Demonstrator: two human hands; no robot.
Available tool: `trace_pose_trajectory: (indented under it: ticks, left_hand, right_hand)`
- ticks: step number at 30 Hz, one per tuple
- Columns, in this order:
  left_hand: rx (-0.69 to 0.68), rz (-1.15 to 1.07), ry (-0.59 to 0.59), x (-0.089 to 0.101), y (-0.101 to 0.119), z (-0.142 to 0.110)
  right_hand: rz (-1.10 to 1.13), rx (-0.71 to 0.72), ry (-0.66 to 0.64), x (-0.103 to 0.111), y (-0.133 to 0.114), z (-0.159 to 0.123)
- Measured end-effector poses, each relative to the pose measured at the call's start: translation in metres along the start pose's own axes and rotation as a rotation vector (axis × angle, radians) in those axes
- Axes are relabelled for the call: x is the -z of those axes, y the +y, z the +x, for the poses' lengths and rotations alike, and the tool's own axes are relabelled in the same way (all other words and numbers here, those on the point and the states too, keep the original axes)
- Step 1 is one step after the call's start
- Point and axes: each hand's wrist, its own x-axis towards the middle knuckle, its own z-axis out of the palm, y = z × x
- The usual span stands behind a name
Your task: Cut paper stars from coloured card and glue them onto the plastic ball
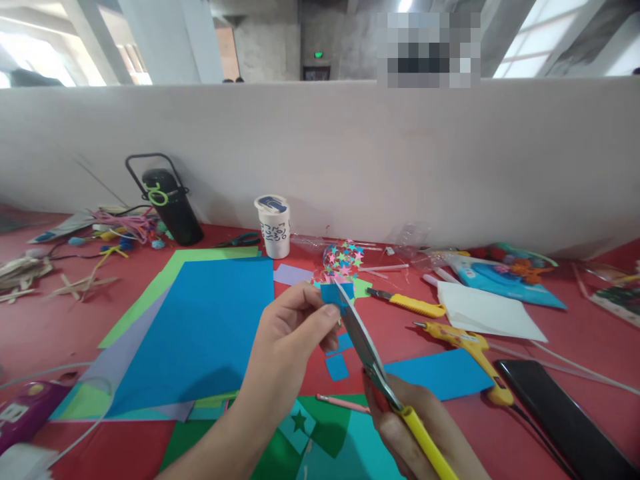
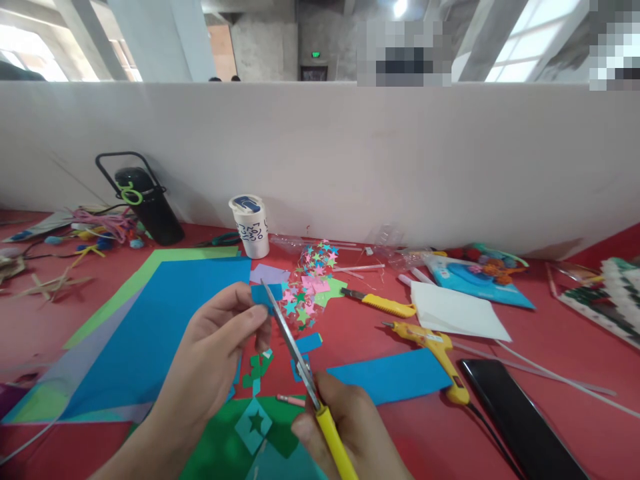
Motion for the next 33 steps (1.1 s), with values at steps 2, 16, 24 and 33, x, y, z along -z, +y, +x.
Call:
trace_pose_trajectory:
  ticks: [2,16,24,33]
  left_hand:
    - [0.0,-0.012,-0.006,0.0,0.001,0.0]
    - [0.066,-0.059,-0.039,-0.003,-0.004,0.002]
    - [0.111,-0.177,-0.039,0.0,-0.001,0.004]
    - [0.202,-0.314,-0.087,0.003,0.002,0.005]
  right_hand:
    - [0.009,0.0,-0.004,-0.001,0.003,0.001]
    - [-0.094,0.004,0.11,-0.003,0.021,0.008]
    - [-0.129,0.044,0.122,-0.003,0.02,0.011]
    - [-0.108,0.07,0.153,-0.003,0.019,0.015]
